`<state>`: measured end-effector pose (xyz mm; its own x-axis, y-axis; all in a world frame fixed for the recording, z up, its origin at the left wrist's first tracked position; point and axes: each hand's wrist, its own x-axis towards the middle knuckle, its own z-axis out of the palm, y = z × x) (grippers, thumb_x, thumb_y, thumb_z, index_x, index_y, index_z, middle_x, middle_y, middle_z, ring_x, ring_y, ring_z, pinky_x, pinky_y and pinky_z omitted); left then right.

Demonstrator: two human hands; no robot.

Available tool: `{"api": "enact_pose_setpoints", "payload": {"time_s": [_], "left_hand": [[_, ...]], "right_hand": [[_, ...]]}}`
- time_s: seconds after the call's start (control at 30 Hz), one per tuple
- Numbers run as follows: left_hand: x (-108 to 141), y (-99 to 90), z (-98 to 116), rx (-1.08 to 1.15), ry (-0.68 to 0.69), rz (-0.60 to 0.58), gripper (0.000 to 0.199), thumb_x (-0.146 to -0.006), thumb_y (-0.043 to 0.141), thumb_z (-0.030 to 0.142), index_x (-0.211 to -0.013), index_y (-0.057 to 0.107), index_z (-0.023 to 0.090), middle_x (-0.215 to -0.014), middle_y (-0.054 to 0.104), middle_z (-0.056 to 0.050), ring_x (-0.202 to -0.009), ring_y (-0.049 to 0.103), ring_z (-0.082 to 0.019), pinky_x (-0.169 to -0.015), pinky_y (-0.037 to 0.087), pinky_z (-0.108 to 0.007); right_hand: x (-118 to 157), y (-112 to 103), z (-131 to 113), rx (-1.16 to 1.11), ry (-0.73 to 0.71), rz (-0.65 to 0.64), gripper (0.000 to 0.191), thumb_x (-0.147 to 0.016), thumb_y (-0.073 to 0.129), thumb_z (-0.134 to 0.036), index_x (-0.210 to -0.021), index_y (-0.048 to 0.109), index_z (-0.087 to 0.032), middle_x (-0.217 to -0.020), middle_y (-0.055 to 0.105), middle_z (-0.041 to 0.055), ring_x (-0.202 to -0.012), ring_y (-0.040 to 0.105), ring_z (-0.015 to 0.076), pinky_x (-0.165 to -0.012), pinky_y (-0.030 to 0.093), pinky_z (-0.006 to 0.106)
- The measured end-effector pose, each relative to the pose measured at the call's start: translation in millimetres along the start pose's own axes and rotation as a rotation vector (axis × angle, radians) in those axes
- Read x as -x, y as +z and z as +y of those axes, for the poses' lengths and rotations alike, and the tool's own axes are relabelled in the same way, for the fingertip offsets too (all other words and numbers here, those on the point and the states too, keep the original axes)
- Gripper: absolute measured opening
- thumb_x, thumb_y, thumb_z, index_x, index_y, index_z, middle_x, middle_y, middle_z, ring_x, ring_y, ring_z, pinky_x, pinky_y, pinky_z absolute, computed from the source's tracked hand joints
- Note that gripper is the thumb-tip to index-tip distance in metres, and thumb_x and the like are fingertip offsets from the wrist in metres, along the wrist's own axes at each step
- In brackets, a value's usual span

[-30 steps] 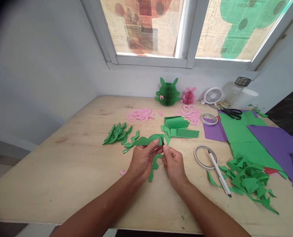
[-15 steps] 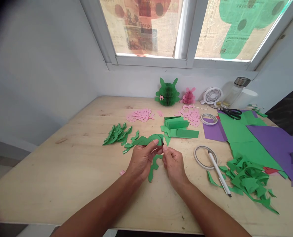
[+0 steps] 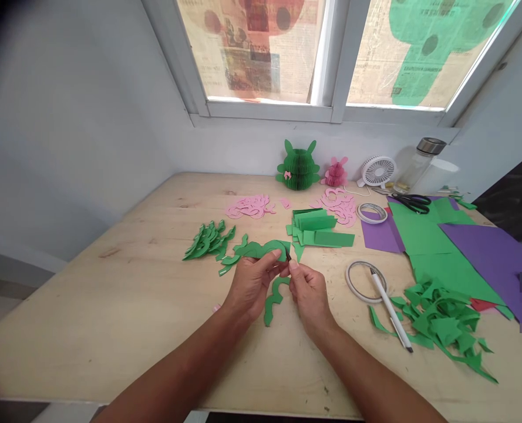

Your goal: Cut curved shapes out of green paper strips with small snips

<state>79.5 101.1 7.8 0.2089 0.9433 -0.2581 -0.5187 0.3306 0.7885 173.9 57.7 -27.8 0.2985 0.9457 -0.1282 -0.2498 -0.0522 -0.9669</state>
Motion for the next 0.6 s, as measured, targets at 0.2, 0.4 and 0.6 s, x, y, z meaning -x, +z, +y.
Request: {"api": "enact_pose_setpoints", "payload": {"time_s": [0.2, 0.4, 0.6], "left_hand": [[-0.5, -0.7, -1.6, -0.017, 0.021, -0.017, 0.022, -0.062, 0.076, 0.028, -0.058, 0.06, 0.013, -0.057, 0.057, 0.0, -0.051, 0.052, -0.011, -0.065, 0.048, -0.029], [-1.0, -0.9, -2.5, -0.008, 0.022, 0.016, 0.023, -0.06, 0.077, 0.029, -0.059, 0.06, 0.013, -0.059, 0.058, 0.0, -0.051, 0.05, -0.01, -0.064, 0.047, -0.029], [0.0, 0.8, 0.2, -0.016, 0.022, 0.026, 0.024, -0.059, 0.076, 0.028, -0.055, 0.056, 0.014, -0.057, 0.053, 0.002, -0.049, 0.048, -0.009, -0.061, 0.046, -0.028]], "right_hand": [[-1.2, -1.5, 3.0, 0.002, 0.0, 0.0, 0.048, -0.077, 0.064, -0.062, -0.065, 0.061, -0.016, -0.042, 0.029, -0.0091, -0.042, 0.018, 0.0063, -0.041, 0.012, 0.023], [-1.0, -1.1, 4.6, 0.021, -0.007, -0.005, 0.05, -0.078, 0.063, -0.063, -0.064, 0.062, -0.015, -0.042, 0.029, -0.0091, -0.042, 0.018, 0.0062, -0.042, 0.012, 0.024], [-0.4, -0.6, 3.0, 0.04, 0.0, -0.011, 0.05, -0.078, 0.063, -0.063, -0.066, 0.063, -0.014, -0.044, 0.028, -0.0093, -0.043, 0.018, 0.0062, -0.042, 0.011, 0.024]]}}
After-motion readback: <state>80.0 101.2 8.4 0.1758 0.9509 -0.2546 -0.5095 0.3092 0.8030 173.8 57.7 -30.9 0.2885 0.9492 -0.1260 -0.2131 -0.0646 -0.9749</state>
